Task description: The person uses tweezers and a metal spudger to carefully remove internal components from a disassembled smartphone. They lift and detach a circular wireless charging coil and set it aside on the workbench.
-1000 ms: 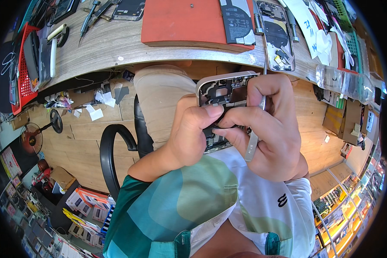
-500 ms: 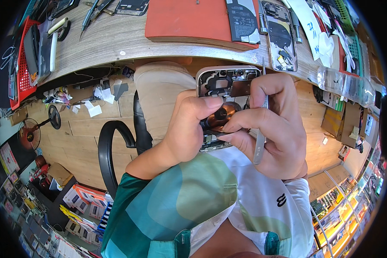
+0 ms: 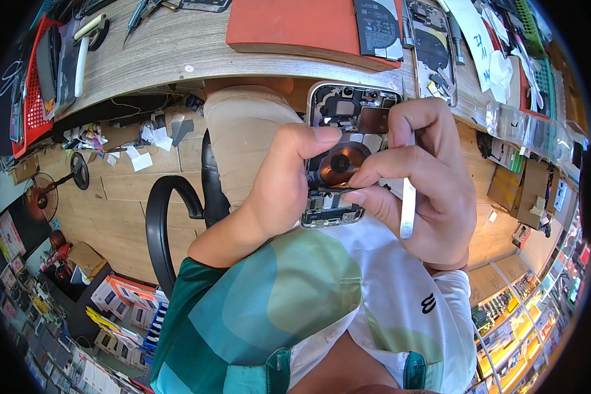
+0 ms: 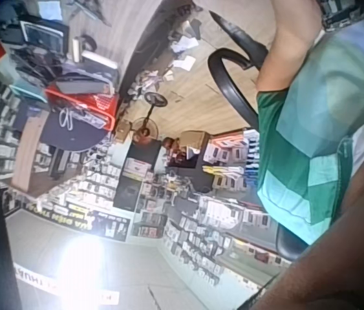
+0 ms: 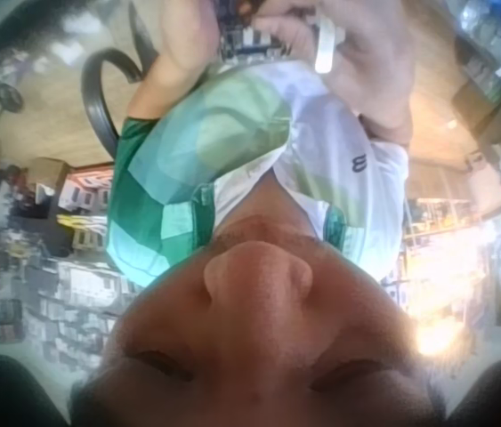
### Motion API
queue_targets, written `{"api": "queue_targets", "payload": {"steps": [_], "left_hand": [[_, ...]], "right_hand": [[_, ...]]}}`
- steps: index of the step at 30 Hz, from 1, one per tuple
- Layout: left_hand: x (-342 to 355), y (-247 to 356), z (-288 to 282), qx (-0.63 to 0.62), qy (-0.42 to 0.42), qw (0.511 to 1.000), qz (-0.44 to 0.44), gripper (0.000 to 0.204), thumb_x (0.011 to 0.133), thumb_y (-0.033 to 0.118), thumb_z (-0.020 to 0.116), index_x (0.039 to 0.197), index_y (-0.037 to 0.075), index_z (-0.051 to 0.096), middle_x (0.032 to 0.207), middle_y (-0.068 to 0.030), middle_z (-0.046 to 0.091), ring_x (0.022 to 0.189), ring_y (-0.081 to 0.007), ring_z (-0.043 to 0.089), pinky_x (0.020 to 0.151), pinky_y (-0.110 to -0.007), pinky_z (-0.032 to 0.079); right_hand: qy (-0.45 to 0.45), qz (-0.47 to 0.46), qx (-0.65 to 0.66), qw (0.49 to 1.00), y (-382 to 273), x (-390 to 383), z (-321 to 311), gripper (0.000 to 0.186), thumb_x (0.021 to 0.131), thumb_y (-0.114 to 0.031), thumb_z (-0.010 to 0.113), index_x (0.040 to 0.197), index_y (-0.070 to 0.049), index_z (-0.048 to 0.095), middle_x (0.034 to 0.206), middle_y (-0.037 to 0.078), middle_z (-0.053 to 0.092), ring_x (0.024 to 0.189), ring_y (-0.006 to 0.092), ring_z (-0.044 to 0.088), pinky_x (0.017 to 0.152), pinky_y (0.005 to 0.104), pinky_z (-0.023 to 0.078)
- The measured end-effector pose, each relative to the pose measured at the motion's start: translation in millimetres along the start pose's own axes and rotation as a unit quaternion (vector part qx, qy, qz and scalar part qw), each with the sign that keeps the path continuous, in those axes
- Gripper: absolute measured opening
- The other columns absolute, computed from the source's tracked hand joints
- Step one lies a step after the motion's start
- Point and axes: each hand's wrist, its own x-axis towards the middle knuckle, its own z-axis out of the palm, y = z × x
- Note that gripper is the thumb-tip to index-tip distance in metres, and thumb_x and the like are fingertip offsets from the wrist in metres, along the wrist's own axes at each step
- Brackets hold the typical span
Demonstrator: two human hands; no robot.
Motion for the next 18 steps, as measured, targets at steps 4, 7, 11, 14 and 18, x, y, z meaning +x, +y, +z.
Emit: {"api": "queue_targets", "payload": {"steps": [4,7,11,14,18], "left_hand": [[-0.5,-1.4,0.4,-0.011,0.007,1.0,-0.004,0.045,0.105,0.035,0.046,0.116,-0.002,0.069,0.108,-0.0113,0.074,0.096,-0.0177,0.069,0.092,-0.033,0.055],[0.8,0.1,1.3,-0.038,-0.005,0.999,-0.01,0.044,0.106,0.034,0.045,0.118,-0.003,0.068,0.109,-0.0119,0.074,0.097,-0.0182,0.069,0.092,-0.034,0.055],[0.4,0.8,0.8,-0.062,-0.002,0.998,-0.003,0.043,0.107,0.031,0.044,0.121,-0.003,0.066,0.111,-0.0127,0.074,0.1,-0.0189,0.07,0.094,-0.034,0.056],[1.1,-0.9,-2.2,-0.062,-0.005,0.998,0.017,0.042,0.108,0.029,0.044,0.124,-0.004,0.064,0.113,-0.014,0.074,0.102,-0.0194,0.07,0.096,-0.035,0.057],[1.1,-3.2,-7.3,-0.066,-0.014,0.997,0.034,0.042,0.108,0.028,0.043,0.127,-0.005,0.062,0.118,-0.0165,0.073,0.105,-0.0203,0.071,0.099,-0.036,0.057]], "right_hand": [[0.002,0.004,0.007,1.0,0.4,-0.7,-0.6,0.031,0.078,-0.026,0.093,0.094,-0.005,0.077,0.107,0.01,0.047,0.098,0.0245,0.052,0.091,0.0376,0.048],[-0.001,-0.002,0.008,1.0,2.7,0.2,-2.9,0.032,0.077,-0.026,0.094,0.093,-0.005,0.077,0.107,0.01,0.048,0.097,0.0233,0.051,0.085,0.033,0.044],[-0.006,0.0,0.017,1.0,3.4,1.5,-6.4,0.031,0.076,-0.026,0.094,0.092,-0.005,0.077,0.106,0.01,0.049,0.096,0.0225,0.05,0.084,0.0315,0.041],[-0.004,0.009,0.055,0.998,5.2,-0.3,-8.2,0.032,0.076,-0.026,0.094,0.092,-0.005,0.077,0.106,0.01,0.049,0.096,0.0226,0.05,0.084,0.0314,0.04],[-0.006,-0.004,0.086,0.996,10.8,0.7,-11.7,0.033,0.077,-0.028,0.093,0.091,-0.004,0.077,0.106,0.01,0.05,0.096,0.0226,0.05,0.083,0.0309,0.041]]}}
